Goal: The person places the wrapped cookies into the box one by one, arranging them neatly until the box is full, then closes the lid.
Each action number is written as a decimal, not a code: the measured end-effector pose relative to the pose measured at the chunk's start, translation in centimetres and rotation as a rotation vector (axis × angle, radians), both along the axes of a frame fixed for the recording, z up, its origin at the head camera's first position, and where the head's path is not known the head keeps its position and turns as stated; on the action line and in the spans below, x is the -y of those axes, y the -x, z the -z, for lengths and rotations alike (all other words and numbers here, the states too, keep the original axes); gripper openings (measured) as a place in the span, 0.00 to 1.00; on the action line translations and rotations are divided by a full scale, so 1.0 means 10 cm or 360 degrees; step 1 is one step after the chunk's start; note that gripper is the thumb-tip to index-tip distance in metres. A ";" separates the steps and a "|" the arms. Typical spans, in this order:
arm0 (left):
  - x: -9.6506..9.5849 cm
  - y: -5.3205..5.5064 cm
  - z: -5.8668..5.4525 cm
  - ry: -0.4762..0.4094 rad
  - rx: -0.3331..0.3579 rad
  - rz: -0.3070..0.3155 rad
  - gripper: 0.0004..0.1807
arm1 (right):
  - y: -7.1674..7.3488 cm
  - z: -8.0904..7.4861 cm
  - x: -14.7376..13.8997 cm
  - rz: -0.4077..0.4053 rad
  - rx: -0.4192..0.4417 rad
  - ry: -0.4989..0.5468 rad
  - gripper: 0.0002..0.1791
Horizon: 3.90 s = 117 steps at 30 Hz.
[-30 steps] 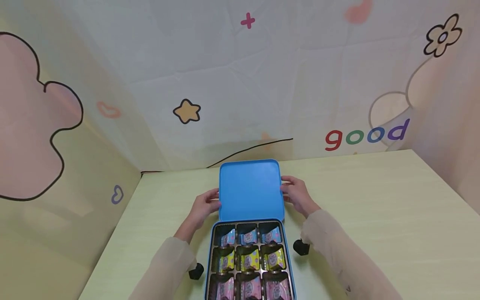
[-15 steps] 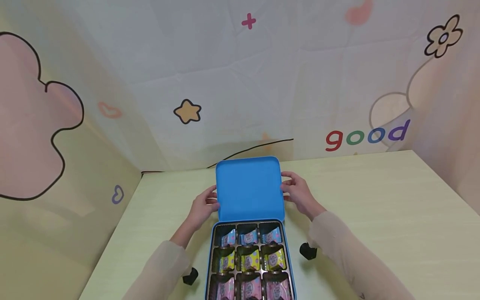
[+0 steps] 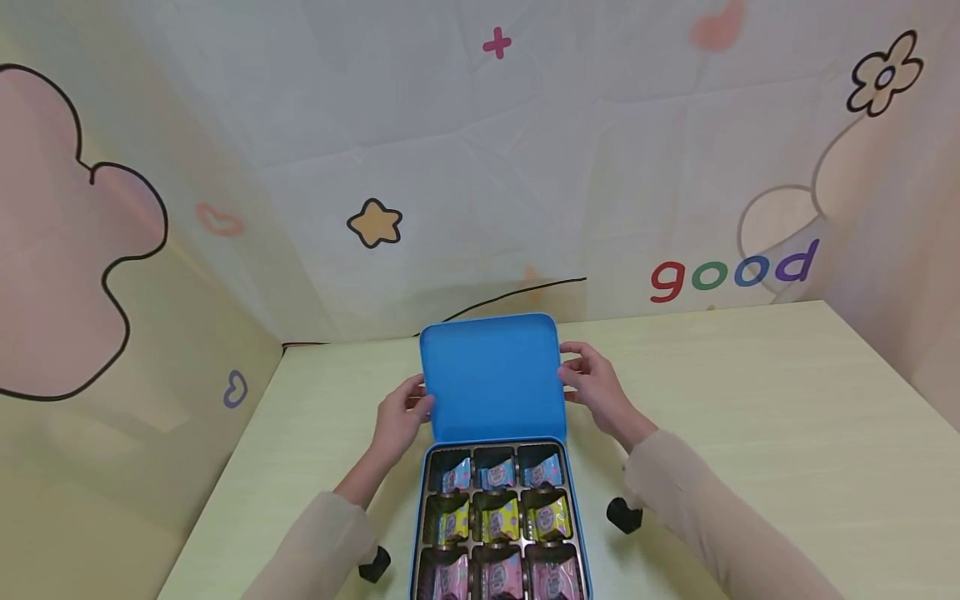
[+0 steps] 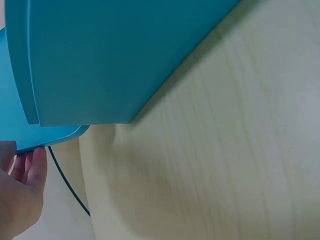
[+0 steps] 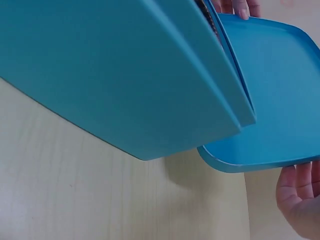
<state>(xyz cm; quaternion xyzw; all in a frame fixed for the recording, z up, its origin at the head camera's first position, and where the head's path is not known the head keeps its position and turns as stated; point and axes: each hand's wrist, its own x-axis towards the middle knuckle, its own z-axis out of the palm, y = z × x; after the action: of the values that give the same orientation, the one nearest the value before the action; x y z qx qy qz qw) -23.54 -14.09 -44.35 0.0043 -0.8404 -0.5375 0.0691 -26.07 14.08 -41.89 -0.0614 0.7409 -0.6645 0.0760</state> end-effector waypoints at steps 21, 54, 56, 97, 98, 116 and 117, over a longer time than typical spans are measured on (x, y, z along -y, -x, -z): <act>0.06 -0.27 -0.09 0.0151 -0.0178 0.0054 0.16 | -0.37 -0.03 -0.02 -0.0037 -0.0332 -0.0099 0.21; 0.01 -0.81 -0.24 -0.0324 -0.0182 0.0239 0.24 | -0.79 -0.03 0.03 -0.0079 -0.0692 0.0312 0.14; 0.01 -0.84 -0.27 -0.0347 -0.0179 0.0262 0.25 | -0.81 -0.03 0.04 -0.0091 -0.0718 0.0328 0.15; -0.01 -1.17 -0.23 -0.0253 -0.0396 0.0731 0.28 | -1.17 -0.14 0.00 -0.0602 -0.0978 0.0239 0.14; -0.01 -1.18 -0.22 -0.0249 -0.0391 0.0745 0.27 | -1.18 -0.14 -0.01 -0.0596 -0.0998 0.0220 0.14; 0.06 -1.25 -0.14 -0.0244 -0.0400 0.0905 0.22 | -1.27 0.10 -0.01 -0.0632 -0.1434 -0.0007 0.23; 0.06 -1.26 -0.15 -0.0240 -0.0388 0.0903 0.21 | -1.28 0.11 -0.01 -0.0629 -0.1453 -0.0022 0.23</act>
<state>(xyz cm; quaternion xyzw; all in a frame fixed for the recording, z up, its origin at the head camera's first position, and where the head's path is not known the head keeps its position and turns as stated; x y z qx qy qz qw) -10.97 -14.68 -42.90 -0.2897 -0.7514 -0.5926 0.0163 -13.32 14.19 -43.00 -0.4850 0.6770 -0.5378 -0.1312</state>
